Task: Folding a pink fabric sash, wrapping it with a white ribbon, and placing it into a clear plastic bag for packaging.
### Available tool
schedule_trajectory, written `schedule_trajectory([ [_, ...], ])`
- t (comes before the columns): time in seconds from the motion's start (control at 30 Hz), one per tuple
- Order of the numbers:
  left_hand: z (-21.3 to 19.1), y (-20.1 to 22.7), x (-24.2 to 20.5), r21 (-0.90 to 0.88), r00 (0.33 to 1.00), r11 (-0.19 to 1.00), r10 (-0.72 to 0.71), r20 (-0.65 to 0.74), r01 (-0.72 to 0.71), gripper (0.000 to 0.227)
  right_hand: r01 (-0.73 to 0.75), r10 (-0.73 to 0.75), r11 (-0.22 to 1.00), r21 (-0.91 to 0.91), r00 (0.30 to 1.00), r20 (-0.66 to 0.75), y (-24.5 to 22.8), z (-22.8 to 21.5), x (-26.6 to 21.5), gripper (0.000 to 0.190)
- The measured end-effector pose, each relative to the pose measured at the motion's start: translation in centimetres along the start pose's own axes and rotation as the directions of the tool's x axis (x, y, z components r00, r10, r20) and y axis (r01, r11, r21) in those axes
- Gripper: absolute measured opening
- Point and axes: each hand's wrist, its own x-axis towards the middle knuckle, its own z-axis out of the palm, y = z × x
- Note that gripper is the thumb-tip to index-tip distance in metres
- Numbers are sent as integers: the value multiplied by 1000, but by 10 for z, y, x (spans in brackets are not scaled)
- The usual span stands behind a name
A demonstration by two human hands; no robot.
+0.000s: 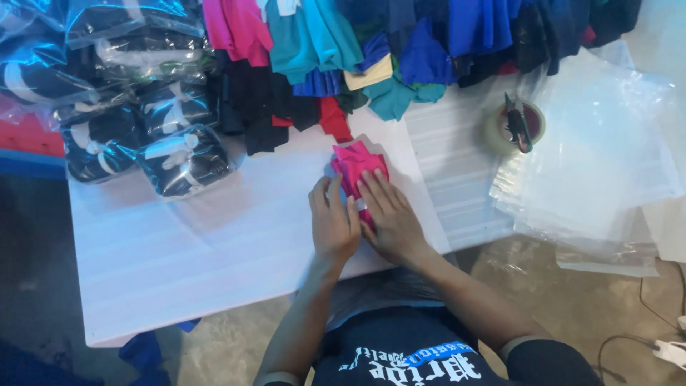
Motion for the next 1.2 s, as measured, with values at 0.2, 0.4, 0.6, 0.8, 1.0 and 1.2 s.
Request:
schedule_trajectory([
  [0.2, 0, -10, 31, -47, 896, 989, 149, 419, -142, 56, 31, -33, 994, -104, 999, -17, 18, 24, 4, 75],
  [0.4, 9, -24, 35, 366, 965, 919, 54, 256, -148, 71, -89, 61, 965, -248, 991, -117, 65, 0, 13, 65],
  [0.6, 5, -18, 47, 5, 888, 989, 133, 440, -150, 66, -63, 63, 995, 75, 998, -1, 78, -3, 32, 90],
  [0.8, 0, -28, 58, 110, 856, 988, 41, 515, -113, 81, -70, 73, 994, 87, 997, -33, 66, -2, 32, 83],
  [1.0, 1, -26, 59, 139, 856, 980, 51, 515, -142, 82, -119, 123, 980, 162, 992, -11, 72, -1, 29, 89],
  [1.2, 4, -25, 71, 180, 803, 951, 100, 588, -251, 96, -134, 124, 958, 254, 991, 54, 84, -53, -3, 73],
])
